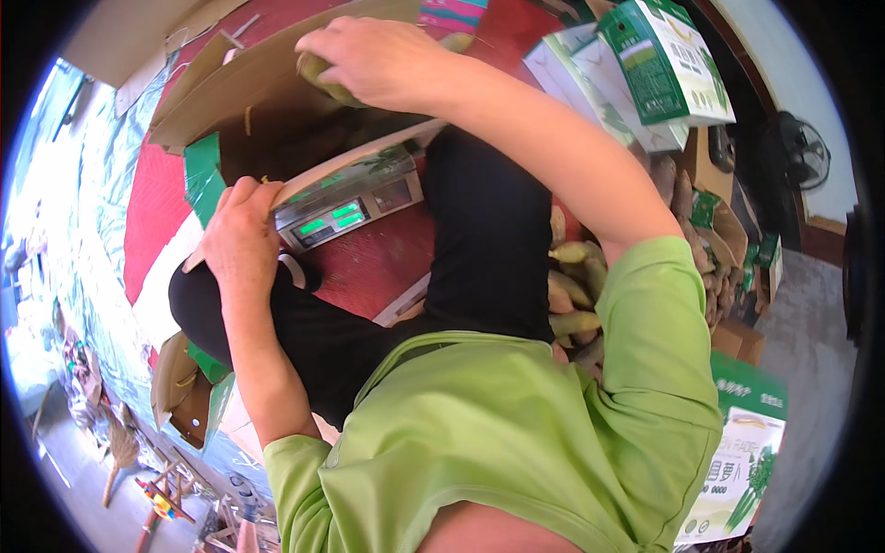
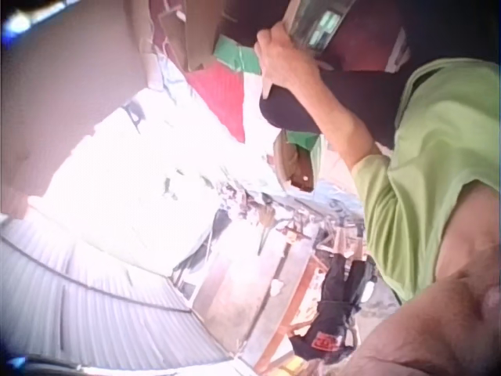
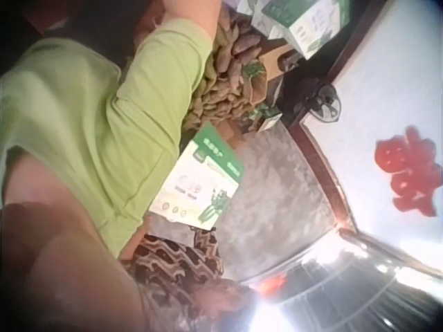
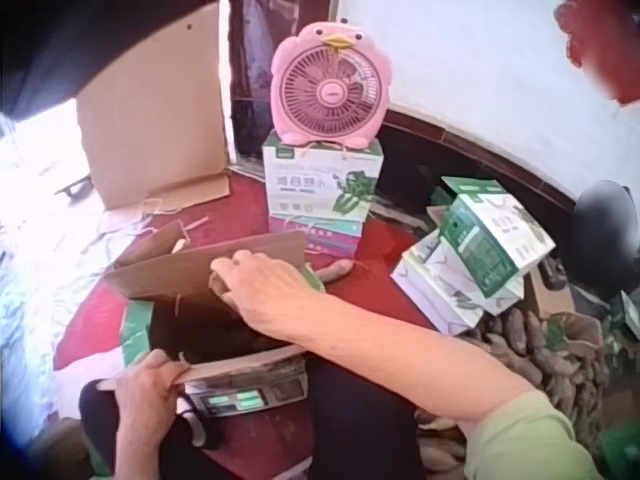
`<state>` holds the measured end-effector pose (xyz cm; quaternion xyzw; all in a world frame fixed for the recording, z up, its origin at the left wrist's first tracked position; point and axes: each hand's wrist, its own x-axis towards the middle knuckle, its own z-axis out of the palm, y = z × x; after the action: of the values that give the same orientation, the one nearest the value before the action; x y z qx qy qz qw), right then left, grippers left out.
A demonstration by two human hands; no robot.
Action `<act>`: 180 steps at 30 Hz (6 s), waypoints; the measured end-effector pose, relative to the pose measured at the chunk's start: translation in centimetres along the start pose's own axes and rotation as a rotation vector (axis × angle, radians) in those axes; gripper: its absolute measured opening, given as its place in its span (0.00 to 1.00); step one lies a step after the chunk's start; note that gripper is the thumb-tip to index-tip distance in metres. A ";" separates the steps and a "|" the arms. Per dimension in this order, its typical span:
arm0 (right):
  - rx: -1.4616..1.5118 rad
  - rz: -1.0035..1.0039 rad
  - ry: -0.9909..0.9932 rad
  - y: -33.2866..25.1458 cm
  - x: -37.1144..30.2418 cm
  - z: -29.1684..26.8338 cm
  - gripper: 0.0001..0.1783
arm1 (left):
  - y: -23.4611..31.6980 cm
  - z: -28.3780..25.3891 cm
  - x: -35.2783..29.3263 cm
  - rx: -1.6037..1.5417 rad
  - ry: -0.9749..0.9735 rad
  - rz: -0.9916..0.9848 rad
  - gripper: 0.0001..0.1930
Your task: Packing and weighing root vegetables into boxes for shipment.
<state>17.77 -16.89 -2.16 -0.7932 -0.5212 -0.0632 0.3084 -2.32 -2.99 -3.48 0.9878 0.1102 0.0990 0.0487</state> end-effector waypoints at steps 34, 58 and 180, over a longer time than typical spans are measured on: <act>-0.503 1.140 -0.821 8.7 -50.4 5.9 0.13 | 0.9 0.7 -0.2 -0.001 0.034 -0.027 0.12; 0.530 1.513 0.608 10.0 -43.0 -5.3 0.14 | -0.4 0.0 -0.4 -0.056 0.127 0.051 0.10; -0.423 1.149 -0.346 13.2 -41.9 3.4 0.28 | -1.2 -0.1 -0.9 -0.255 0.380 0.064 0.09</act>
<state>9.66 -51.56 -28.14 -0.9888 -0.0308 0.1399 0.0409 -3.48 -2.01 -3.71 0.9402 0.0728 0.2979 0.1485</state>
